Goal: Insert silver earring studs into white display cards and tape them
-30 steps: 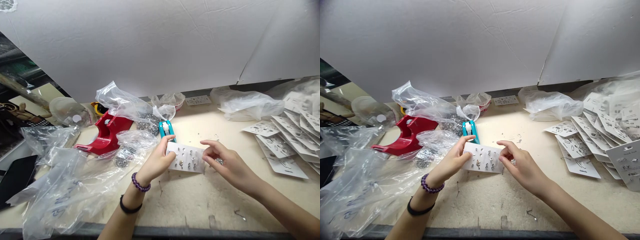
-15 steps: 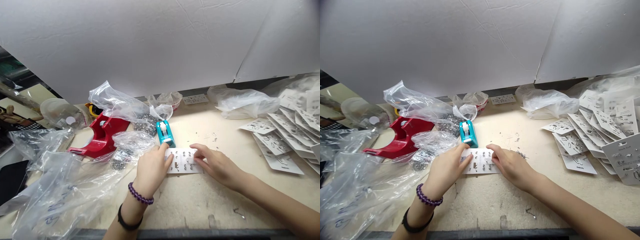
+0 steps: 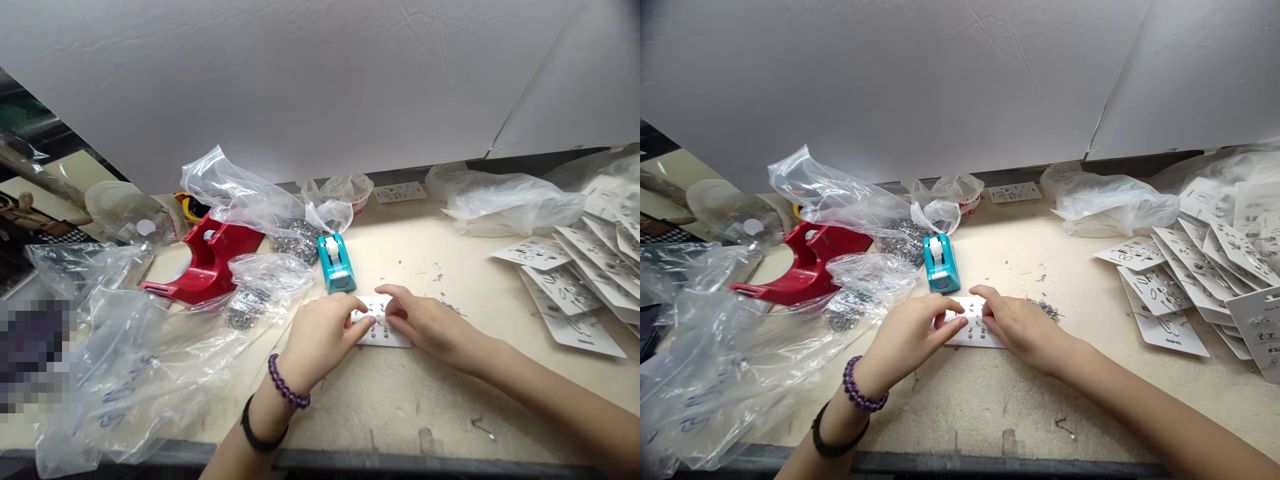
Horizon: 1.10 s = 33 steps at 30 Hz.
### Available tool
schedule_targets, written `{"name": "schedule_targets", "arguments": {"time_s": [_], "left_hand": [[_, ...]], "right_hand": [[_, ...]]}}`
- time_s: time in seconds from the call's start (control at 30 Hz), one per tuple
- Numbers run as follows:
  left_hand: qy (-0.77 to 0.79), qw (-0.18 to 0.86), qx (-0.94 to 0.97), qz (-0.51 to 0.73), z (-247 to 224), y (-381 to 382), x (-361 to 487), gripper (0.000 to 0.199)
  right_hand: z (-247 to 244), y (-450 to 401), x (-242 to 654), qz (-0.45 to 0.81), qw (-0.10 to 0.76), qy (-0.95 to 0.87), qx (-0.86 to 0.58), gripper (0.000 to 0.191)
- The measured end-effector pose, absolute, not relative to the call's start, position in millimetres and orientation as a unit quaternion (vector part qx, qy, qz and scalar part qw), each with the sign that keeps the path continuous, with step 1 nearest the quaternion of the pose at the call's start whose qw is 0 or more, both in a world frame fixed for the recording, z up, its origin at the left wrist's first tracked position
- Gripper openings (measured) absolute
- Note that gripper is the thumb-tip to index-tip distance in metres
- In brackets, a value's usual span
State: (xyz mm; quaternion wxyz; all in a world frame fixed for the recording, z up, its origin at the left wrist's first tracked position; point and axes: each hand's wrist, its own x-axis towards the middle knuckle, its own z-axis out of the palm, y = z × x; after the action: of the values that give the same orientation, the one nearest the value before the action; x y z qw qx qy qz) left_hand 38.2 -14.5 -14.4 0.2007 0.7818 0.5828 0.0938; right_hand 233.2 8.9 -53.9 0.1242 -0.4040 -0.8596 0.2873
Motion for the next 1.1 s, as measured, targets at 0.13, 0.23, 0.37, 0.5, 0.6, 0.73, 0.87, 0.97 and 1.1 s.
{"name": "schedule_targets", "arguments": {"time_s": [0.13, 0.23, 0.37, 0.5, 0.6, 0.73, 0.87, 0.97, 1.1], "left_hand": [[0.587, 0.206, 0.777, 0.099, -25, -11, 44, 0.021], [0.579, 0.207, 0.783, 0.099, -31, -9, 44, 0.019], [0.569, 0.216, 0.786, 0.112, -33, -8, 44, 0.017], [0.574, 0.206, 0.785, 0.109, -33, -8, 46, 0.017], [0.580, 0.197, 0.785, 0.092, -33, -9, 47, 0.019], [0.587, 0.189, 0.785, 0.065, -34, -9, 49, 0.020], [0.594, 0.183, 0.781, 0.061, -37, -9, 52, 0.020], [0.595, 0.170, 0.782, 0.075, -38, -9, 54, 0.018], [0.592, 0.172, 0.784, 0.075, -37, -9, 55, 0.017]], "right_hand": [[-55, 10, 232, 0.295, 0.128, -0.858, -0.400, 0.038], [-56, 10, 232, 0.295, 0.132, -0.858, -0.398, 0.038], [-57, 10, 232, 0.293, 0.144, -0.858, -0.397, 0.039], [-56, 11, 232, 0.292, 0.153, -0.858, -0.394, 0.039], [-56, 11, 231, 0.298, 0.144, -0.857, -0.396, 0.038], [-58, 12, 229, 0.309, 0.135, -0.852, -0.400, 0.038], [-58, 14, 227, 0.339, 0.132, -0.836, -0.409, 0.040], [-55, 16, 227, 0.368, 0.132, -0.827, -0.405, 0.039], [-49, 16, 227, 0.394, 0.128, -0.817, -0.401, 0.037]]}}
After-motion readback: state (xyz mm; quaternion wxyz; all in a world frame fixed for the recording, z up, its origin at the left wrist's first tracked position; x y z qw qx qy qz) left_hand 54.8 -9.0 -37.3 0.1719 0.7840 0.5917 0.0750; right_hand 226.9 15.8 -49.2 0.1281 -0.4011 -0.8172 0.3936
